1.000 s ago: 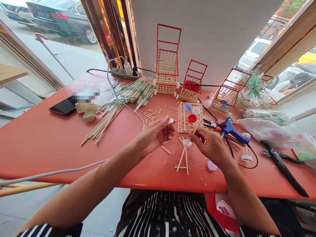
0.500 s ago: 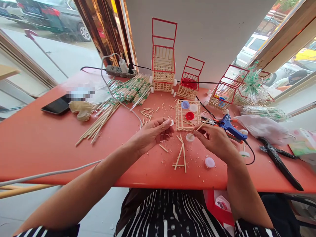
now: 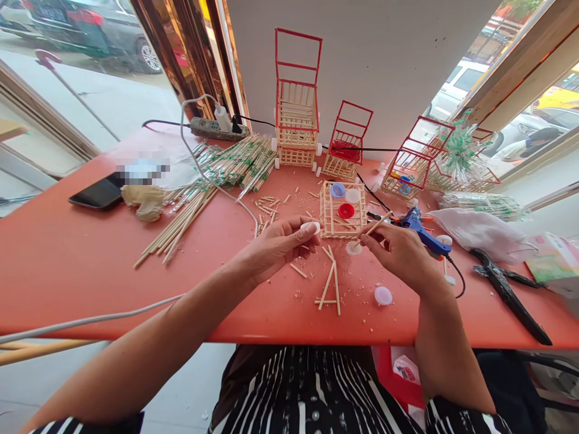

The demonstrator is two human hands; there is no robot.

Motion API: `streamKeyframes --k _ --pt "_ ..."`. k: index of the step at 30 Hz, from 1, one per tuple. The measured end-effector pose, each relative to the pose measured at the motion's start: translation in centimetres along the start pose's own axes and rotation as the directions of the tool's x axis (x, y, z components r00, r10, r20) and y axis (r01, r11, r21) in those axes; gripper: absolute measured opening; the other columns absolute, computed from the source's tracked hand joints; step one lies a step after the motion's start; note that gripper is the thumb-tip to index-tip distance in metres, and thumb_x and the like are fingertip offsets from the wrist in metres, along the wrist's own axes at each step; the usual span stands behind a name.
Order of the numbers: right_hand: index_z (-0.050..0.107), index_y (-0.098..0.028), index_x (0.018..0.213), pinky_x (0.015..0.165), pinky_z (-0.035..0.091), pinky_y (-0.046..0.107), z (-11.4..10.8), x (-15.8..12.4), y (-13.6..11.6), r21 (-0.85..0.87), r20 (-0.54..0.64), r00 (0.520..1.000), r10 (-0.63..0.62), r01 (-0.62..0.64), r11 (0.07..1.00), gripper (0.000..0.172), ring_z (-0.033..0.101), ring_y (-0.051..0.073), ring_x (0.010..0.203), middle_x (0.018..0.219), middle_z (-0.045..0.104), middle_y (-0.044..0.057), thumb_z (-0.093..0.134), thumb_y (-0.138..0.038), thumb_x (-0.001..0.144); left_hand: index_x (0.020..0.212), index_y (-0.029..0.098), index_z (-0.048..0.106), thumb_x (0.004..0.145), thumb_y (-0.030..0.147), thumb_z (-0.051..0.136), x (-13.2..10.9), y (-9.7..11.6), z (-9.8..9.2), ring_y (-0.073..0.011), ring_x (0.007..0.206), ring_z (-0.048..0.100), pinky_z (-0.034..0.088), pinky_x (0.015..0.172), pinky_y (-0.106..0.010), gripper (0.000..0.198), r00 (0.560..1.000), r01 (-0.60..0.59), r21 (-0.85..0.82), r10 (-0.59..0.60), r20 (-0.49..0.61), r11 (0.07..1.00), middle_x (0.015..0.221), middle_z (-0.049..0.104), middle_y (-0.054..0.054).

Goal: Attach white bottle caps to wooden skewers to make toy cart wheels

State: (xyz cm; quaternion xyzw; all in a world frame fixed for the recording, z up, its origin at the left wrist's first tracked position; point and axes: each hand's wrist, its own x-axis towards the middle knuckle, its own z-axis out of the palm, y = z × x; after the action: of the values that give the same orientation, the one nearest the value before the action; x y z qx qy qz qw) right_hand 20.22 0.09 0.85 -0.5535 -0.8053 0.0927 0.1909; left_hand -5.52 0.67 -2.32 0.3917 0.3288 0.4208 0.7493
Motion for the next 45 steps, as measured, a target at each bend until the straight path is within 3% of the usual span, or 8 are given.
streamKeyframes --k 7,17,27,31,34,37,42,45 --pt "0.076 -0.021 0.095 0.063 0.044 0.03 -1.3 -0.1 1.2 -0.011 0.005 0.996 0.084 -0.084 0.996 0.017 0.066 0.018 0.064 0.083 0.079 0.004 0.06 -0.027 0.093 0.098 0.013 0.07 0.069 0.05 0.091 0.2 -0.2 -0.1 -0.0082 0.067 0.06 0.045 0.063 -0.021 0.051 1.0 0.025 0.015 -0.025 0.002 1.0 0.079 0.067 -0.001" --pt "0.077 -0.021 0.099 0.072 0.045 0.031 -0.6 0.2 2.2 -0.078 0.063 0.985 0.159 -0.154 0.985 0.02 0.067 0.019 0.072 0.091 0.079 0.005 0.058 -0.025 0.094 0.098 0.013 0.069 0.066 0.048 0.094 0.3 -0.3 -0.1 -0.0078 0.064 0.058 0.045 0.062 -0.021 0.053 0.999 0.037 0.008 -0.037 0.004 0.999 0.076 0.066 0.0" --pt "0.077 -0.02 0.096 0.062 0.04 0.03 -1.2 0.4 2.0 -0.139 0.049 0.973 0.227 -0.218 0.966 0.022 0.064 0.018 0.063 0.076 0.076 0.004 0.061 -0.034 0.095 0.099 0.013 0.069 0.068 0.048 0.092 0.4 -0.5 -0.3 -0.0091 0.067 0.059 0.044 0.062 -0.021 0.053 1.0 0.021 0.041 -0.021 0.006 0.999 0.076 0.065 0.0" --pt "0.076 -0.02 0.089 0.064 0.041 0.03 -1.3 0.3 2.0 -0.149 -0.003 0.976 0.218 -0.215 0.965 0.024 0.065 0.019 0.065 0.075 0.076 0.004 0.059 -0.035 0.095 0.102 0.014 0.069 0.064 0.049 0.093 0.4 -0.5 -0.4 -0.0096 0.069 0.059 0.045 0.063 -0.022 0.057 1.0 0.024 0.11 -0.023 -0.008 0.994 0.08 0.066 -0.001" --pt "0.075 -0.02 0.081 0.065 0.043 0.03 -1.5 0.3 1.7 -0.136 -0.035 0.973 0.227 -0.23 0.964 0.025 0.067 0.019 0.067 0.079 0.078 0.005 0.058 -0.033 0.095 0.105 0.014 0.069 0.064 0.048 0.092 0.4 -0.5 -0.6 -0.0098 0.069 0.058 0.046 0.064 -0.022 0.058 1.0 0.0 0.261 -0.001 0.006 0.965 0.085 0.067 -0.001" --pt "0.073 -0.021 0.079 0.064 0.044 0.03 -2.0 0.1 1.6 -0.088 -0.055 0.967 0.249 -0.253 0.963 0.024 0.067 0.019 0.065 0.076 0.078 0.005 0.059 -0.032 0.094 0.104 0.015 0.071 0.069 0.045 0.086 0.4 -0.8 -0.8 -0.0124 0.071 0.058 0.046 0.065 -0.024 0.048 0.996 -0.066 0.497 0.027 0.085 0.866 0.084 0.067 -0.001" --pt "0.07 -0.023 0.08 0.063 0.049 0.031 -2.9 -0.6 2.0 0.166 -0.072 0.968 0.239 -0.225 0.96 0.028 0.068 0.019 0.066 0.076 0.077 0.005 0.059 -0.043 0.096 0.104 0.02 0.076 0.081 0.026 0.075 0.1 -1.4 -0.9 -0.0179 0.083 0.061 0.046 0.077 -0.028 0.023 0.968 -0.249 0.875 0.091 0.232 0.415 0.088 0.069 -0.001" --pt "0.067 -0.022 0.076 0.059 0.05 0.029 -3.2 -0.8 1.9 0.331 -0.085 0.976 0.201 -0.162 0.93 0.037 0.067 0.017 0.063 0.073 0.074 0.005 0.06 -0.053 0.095 0.107 0.022 0.077 0.083 0.02 0.073 -0.3 -1.4 -0.9 -0.0222 0.096 0.062 0.046 0.088 -0.032 0.024 0.956 -0.294 0.92 0.085 0.281 0.259 0.097 0.07 -0.003"
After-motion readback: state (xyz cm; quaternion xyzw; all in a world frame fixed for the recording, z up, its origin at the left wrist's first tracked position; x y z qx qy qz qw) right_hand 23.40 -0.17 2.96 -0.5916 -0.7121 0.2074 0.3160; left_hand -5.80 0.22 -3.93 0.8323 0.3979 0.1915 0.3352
